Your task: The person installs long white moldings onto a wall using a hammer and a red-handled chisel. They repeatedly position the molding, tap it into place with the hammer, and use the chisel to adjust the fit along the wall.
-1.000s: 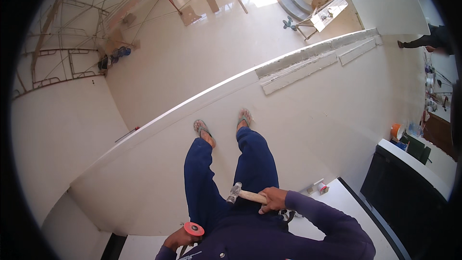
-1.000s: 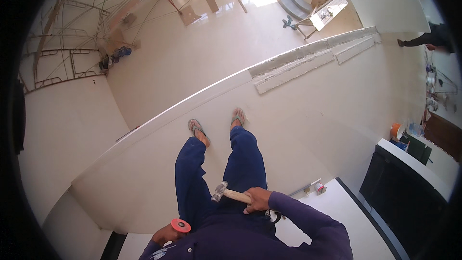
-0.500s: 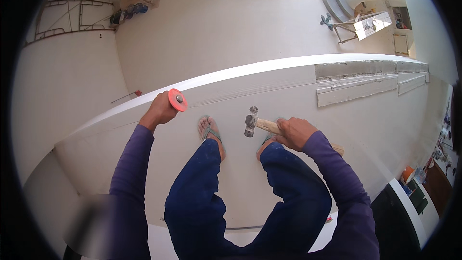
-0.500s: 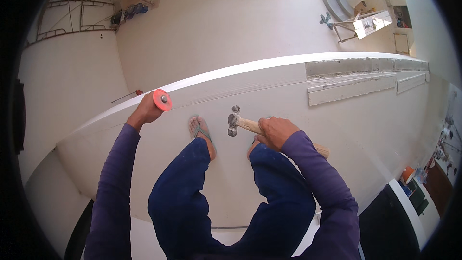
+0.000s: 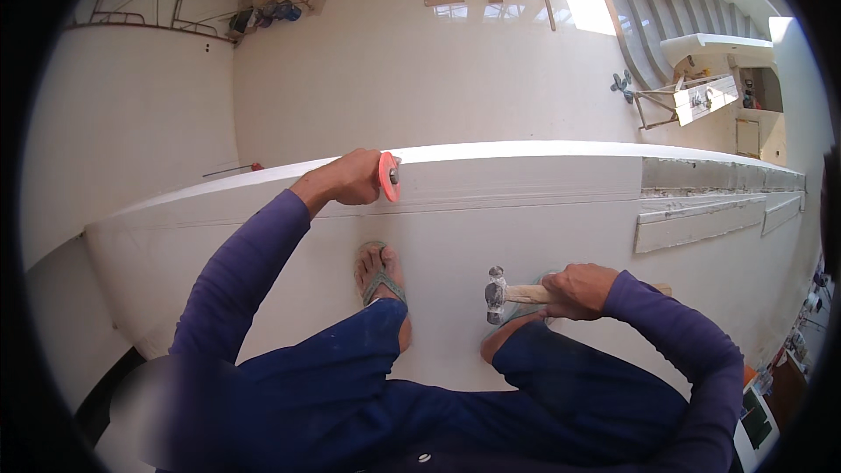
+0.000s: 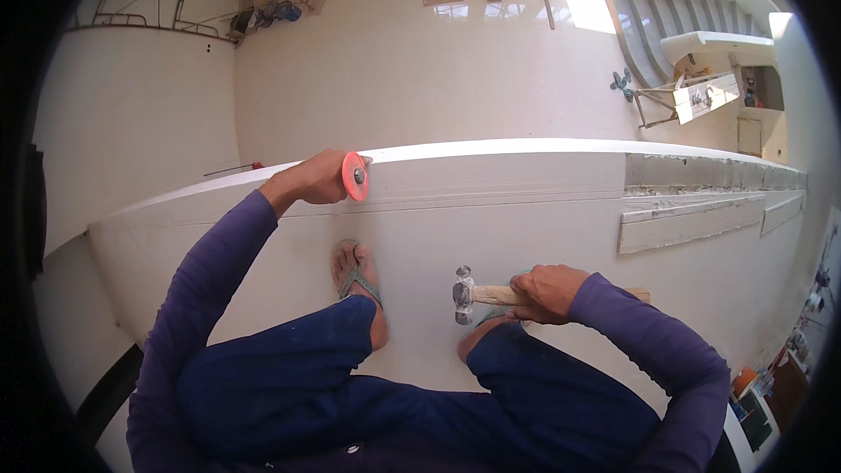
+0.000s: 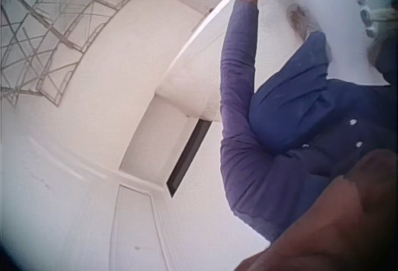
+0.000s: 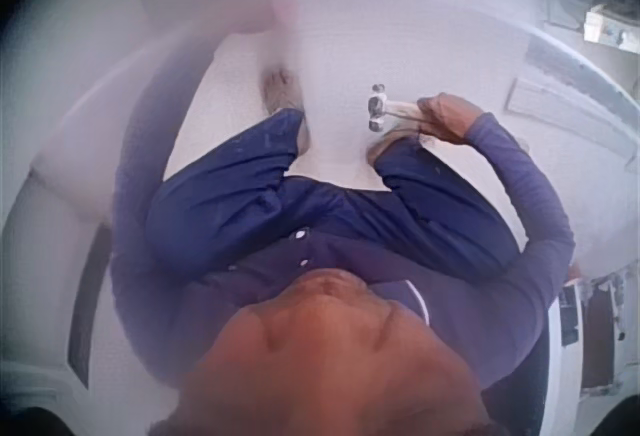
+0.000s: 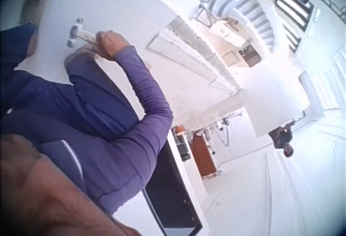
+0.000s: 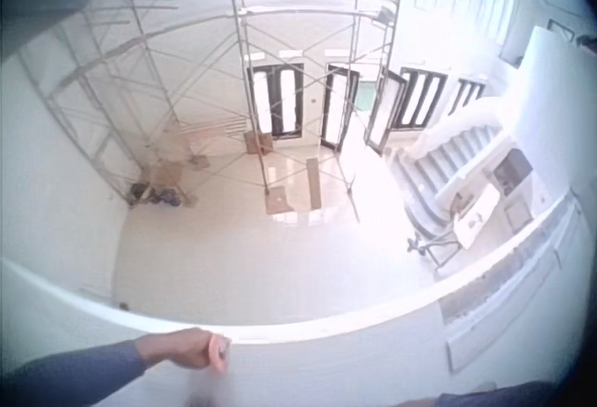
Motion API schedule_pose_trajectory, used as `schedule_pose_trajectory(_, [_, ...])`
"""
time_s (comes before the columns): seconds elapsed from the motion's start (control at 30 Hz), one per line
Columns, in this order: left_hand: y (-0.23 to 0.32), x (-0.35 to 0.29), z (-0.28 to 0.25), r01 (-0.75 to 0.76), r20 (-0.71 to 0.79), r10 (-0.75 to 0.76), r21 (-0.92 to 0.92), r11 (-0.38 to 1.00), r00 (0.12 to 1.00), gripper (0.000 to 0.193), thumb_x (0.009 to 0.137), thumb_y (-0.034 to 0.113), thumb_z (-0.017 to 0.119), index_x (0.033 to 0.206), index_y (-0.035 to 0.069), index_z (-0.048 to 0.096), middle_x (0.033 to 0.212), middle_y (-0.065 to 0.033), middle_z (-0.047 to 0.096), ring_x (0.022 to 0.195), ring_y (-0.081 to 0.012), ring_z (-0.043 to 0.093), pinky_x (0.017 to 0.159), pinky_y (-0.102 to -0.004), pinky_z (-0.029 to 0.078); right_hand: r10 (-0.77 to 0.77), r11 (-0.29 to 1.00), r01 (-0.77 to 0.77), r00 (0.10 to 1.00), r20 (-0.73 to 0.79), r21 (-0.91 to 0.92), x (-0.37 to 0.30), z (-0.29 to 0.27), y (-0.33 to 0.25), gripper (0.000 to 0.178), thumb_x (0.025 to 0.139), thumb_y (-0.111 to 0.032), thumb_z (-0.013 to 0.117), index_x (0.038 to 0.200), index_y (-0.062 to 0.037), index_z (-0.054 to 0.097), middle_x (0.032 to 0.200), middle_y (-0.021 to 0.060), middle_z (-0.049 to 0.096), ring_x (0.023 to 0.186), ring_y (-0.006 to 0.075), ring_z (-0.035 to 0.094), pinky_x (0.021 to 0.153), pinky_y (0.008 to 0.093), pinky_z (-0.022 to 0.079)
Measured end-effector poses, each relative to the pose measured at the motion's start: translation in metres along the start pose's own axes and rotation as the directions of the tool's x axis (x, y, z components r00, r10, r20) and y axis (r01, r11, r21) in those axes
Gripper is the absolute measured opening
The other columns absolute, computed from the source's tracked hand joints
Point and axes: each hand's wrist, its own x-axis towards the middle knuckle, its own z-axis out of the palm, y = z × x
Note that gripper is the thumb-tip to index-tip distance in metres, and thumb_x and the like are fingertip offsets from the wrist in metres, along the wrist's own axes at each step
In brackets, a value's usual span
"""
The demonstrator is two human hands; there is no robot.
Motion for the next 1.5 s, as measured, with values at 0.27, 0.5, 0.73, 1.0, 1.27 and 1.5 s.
schedule_pose_trajectory(0.27, [0.014,-0.023,-0.064,-0.007,0.008,0.011,-0.327,0.945,1.000,0.009,0.080,0.004,0.065,0.087,0.008,0.059,0.072,-0.0006,0.055,0.056,-0.0122,0.049,0.046,-0.0320,0.038,0.070,0.992,-0.090,0.977,-0.200,-0.091,-0.021,-0.045,-0.021,0.046,0.107,-0.049,0.060,0.108,-0.0035,0.051,0.078,0.0228,0.068,0.078,0.0464,0.071,0.071,0.0572,0.056])
schedule_pose_trajectory(0.5, [0.018,-0.006,-0.091,-0.452,-0.554,-0.045,-0.722,0.524,0.832,0.021,0.094,0.023,0.076,0.088,0.009,0.061,0.069,0.0018,0.053,0.058,-0.0102,0.051,0.058,-0.0311,0.046,-0.035,0.981,0.084,0.962,-0.271,0.174,-0.020,-0.003,-0.023,0.032,0.097,-0.019,0.073,0.110,-0.0049,0.047,0.071,0.0205,0.064,0.071,0.0465,0.069,0.065,0.0533,0.053])
schedule_pose_trajectory(0.73, [0.022,0.027,-0.080,-0.572,-0.600,-0.046,-0.781,0.249,0.799,0.028,0.098,0.031,0.074,0.100,0.005,0.064,0.069,0.0020,0.051,0.063,-0.0115,0.053,0.068,-0.0317,0.046,0.043,0.965,0.005,0.983,-0.177,0.263,-0.016,0.015,-0.019,0.034,0.098,-0.023,0.072,0.116,-0.0041,0.050,0.083,0.0233,0.067,0.077,0.0472,0.070,0.070,0.0549,0.055])
schedule_pose_trajectory(1.0, [0.007,0.058,-0.067,-0.500,-0.504,0.042,-0.837,0.220,0.863,0.037,0.101,0.033,0.074,0.113,0.000,0.063,0.079,-0.0027,0.058,0.071,-0.0147,0.060,0.073,-0.0345,0.053,0.105,0.901,-0.043,0.987,-0.119,0.432,-0.009,0.012,-0.022,0.034,0.098,-0.018,0.071,0.120,-0.0043,0.049,0.089,0.0254,0.066,0.085,0.0501,0.070,0.075,0.0547,0.054])
schedule_pose_trajectory(1.27, [0.004,0.088,-0.055,-0.611,-0.659,-0.092,-0.733,0.297,0.746,0.035,0.105,0.037,0.071,0.109,0.003,0.062,0.084,-0.0068,0.064,0.066,-0.0149,0.068,0.060,-0.0367,0.061,0.120,0.898,-0.063,0.987,-0.105,0.435,-0.001,0.009,-0.018,0.037,0.097,-0.020,0.072,0.123,-0.0053,0.049,0.088,0.0256,0.068,0.083,0.0503,0.070,0.074,0.0537,0.056])
schedule_pose_trajectory(1.5, [-0.007,0.117,-0.044,-0.659,-0.677,-0.258,-0.734,0.163,0.690,0.036,0.103,0.037,0.074,0.094,0.007,0.056,0.077,-0.0044,0.059,0.046,-0.0110,0.056,0.038,-0.0301,0.048,0.135,0.884,-0.084,0.988,-0.079,0.460,0.005,0.011,-0.010,0.042,0.097,-0.021,0.073,0.129,-0.0050,0.050,0.091,0.0262,0.071,0.084,0.0501,0.072,0.074,0.0531,0.057])
